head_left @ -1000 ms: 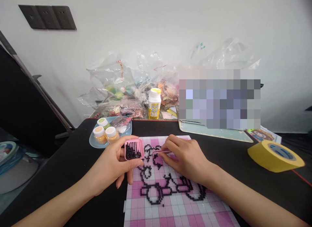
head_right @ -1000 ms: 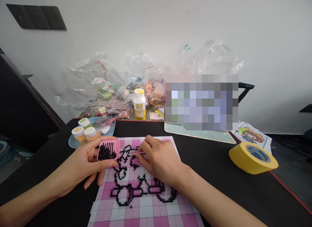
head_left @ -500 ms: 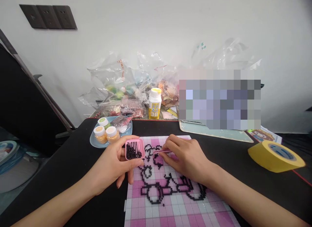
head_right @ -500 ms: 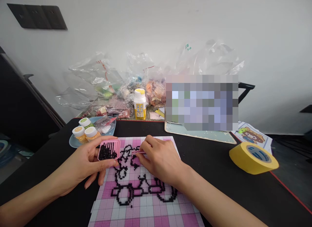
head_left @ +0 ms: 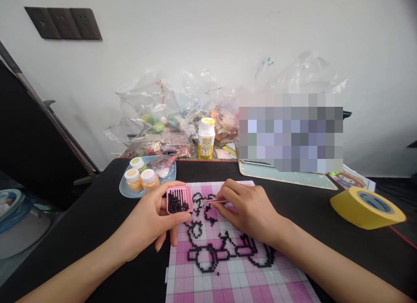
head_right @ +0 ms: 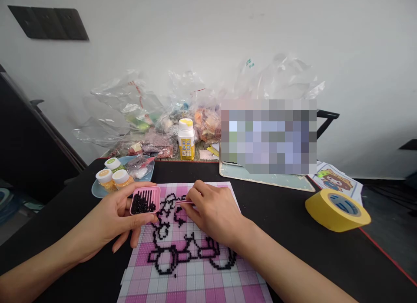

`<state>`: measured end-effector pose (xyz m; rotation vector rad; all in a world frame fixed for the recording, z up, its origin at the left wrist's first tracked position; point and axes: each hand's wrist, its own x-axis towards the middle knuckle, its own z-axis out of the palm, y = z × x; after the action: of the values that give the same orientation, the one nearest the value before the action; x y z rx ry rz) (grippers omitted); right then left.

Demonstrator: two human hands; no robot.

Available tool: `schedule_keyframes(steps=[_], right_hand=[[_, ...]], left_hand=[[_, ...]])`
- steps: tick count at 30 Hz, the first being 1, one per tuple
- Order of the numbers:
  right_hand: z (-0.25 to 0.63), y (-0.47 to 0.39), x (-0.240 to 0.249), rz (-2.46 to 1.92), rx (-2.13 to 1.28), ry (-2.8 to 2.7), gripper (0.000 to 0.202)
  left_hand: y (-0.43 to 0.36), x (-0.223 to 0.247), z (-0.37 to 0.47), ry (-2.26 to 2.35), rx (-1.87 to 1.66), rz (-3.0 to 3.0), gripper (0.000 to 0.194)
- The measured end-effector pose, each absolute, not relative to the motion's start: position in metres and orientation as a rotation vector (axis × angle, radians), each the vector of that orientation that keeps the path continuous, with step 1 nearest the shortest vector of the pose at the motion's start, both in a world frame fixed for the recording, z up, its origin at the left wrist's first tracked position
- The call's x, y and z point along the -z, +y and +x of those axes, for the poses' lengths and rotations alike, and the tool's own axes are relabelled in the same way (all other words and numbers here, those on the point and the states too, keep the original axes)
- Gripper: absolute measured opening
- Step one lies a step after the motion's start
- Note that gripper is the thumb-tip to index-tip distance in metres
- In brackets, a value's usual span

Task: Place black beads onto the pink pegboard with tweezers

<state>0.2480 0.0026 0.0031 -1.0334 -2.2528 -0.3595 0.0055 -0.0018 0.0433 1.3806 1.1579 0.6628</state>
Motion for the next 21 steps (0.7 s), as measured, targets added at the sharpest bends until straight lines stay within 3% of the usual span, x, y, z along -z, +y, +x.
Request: schedule_keyframes(steps=[21], right_hand=[[0.2481,0.0018,-0.0038,-1.013,0.320,-2.273,0.026]], left_hand=[[-0.0017,-0.0436,0.0052,1.174,-0.650,1.379,0.067]])
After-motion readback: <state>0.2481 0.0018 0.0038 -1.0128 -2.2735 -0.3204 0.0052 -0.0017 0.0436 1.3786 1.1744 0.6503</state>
